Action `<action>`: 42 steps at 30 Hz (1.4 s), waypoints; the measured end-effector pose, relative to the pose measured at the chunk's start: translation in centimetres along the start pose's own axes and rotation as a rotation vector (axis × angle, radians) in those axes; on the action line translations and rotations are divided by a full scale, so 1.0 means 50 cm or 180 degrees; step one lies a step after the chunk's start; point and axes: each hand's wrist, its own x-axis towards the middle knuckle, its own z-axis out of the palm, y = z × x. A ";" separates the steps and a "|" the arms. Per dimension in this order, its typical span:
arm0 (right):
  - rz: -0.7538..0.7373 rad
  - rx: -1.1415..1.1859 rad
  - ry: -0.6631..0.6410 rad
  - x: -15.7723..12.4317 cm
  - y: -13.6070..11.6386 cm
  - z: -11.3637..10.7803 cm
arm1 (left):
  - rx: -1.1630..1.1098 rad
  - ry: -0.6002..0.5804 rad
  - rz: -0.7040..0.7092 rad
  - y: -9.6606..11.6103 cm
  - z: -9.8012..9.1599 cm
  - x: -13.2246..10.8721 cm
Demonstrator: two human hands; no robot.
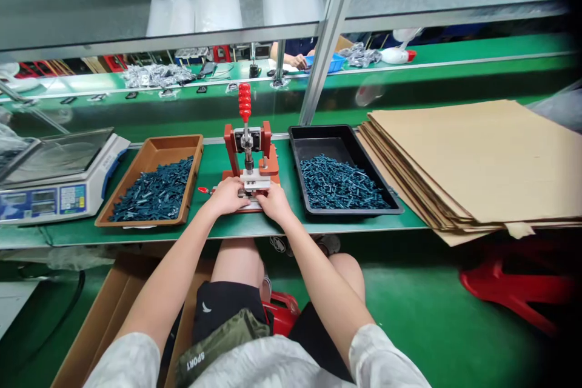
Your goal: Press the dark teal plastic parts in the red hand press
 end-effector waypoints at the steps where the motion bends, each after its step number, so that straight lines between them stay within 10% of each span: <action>1: -0.0055 -0.0015 0.0012 0.000 0.002 0.002 | 0.0015 0.0015 0.0016 0.000 0.001 -0.001; 12: -0.0355 -0.0293 -0.0001 -0.003 0.002 -0.009 | 0.0034 0.0447 0.0338 0.011 0.019 -0.034; 15: -0.0363 -0.0339 0.0036 -0.004 -0.003 -0.011 | 0.0080 0.1408 0.0533 -0.007 0.014 -0.076; 19: -0.0361 -0.0344 0.0012 -0.008 -0.005 -0.011 | -0.0570 0.3135 -0.0354 -0.057 0.008 -0.085; 28: 0.0471 0.0048 -0.0091 0.000 0.003 -0.027 | -0.1008 0.1228 -0.0172 -0.045 0.052 -0.024; 33: 0.0843 0.0304 -0.0467 0.021 0.012 -0.037 | -0.1696 0.1803 -0.0334 -0.032 -0.024 -0.003; 36: 0.0852 0.0531 -0.0532 0.024 0.015 -0.038 | -0.2017 0.2605 0.0322 0.042 -0.107 0.043; 42: 0.0774 0.0424 -0.0476 0.019 0.015 -0.037 | -0.1933 0.2885 0.1408 0.215 -0.208 0.081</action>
